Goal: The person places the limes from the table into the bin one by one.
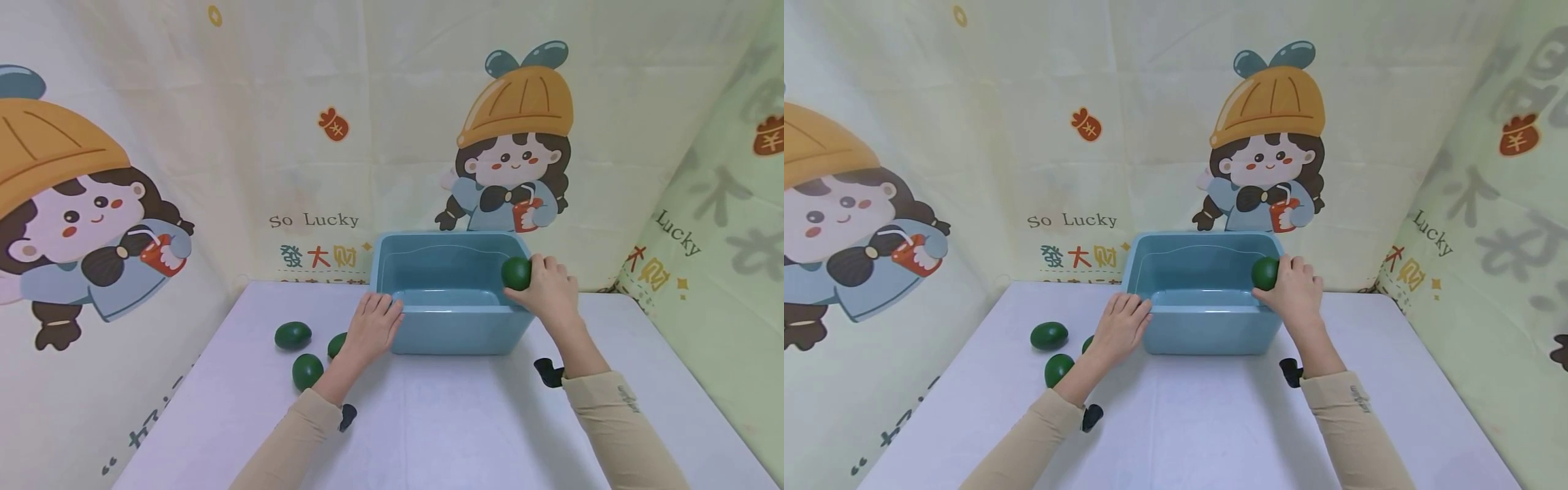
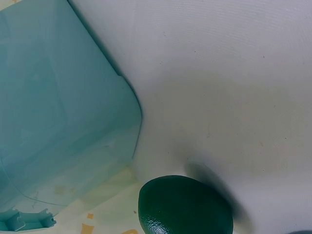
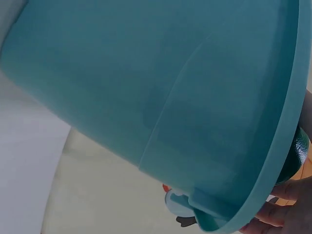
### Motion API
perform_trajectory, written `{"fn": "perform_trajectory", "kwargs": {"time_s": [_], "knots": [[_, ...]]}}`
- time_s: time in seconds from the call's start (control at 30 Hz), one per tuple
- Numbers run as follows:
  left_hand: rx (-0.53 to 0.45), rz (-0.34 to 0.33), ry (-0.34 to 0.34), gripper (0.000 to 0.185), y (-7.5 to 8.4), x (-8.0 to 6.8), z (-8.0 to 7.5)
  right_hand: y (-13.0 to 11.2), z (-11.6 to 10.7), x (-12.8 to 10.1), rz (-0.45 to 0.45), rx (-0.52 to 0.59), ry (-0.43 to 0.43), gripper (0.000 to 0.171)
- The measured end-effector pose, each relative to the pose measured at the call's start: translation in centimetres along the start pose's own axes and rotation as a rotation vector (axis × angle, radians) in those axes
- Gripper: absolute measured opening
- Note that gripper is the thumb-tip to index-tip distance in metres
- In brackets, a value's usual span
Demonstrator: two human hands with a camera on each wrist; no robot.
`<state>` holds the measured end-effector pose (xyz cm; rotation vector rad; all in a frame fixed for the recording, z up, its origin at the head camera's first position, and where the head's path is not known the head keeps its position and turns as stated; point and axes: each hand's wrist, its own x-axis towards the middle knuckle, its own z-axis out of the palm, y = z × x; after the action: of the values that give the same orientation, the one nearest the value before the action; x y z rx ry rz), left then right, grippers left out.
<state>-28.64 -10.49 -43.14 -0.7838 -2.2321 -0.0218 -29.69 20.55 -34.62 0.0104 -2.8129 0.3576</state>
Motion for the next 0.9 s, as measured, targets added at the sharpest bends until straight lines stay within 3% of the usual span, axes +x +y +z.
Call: {"fn": "perform_trajectory", "kwargs": {"time_s": [0.4,0.67,0.9], "knots": [[0.009,-0.008,-0.026,0.047,0.0,0.0,-0.1,-1.3,0.7,0.1,0.001,0.009,-0.016,0.080],[0.001,0.008,0.033,0.045,0.0,-0.1,0.2,-1.9,0.9,0.3,-0.002,0.016,-0.028,0.080],[0.005,0.003,0.026,0.045,0.0,-0.1,0.2,-2.3,1.3,0.3,-0.009,0.016,-0.041,0.079]]}}
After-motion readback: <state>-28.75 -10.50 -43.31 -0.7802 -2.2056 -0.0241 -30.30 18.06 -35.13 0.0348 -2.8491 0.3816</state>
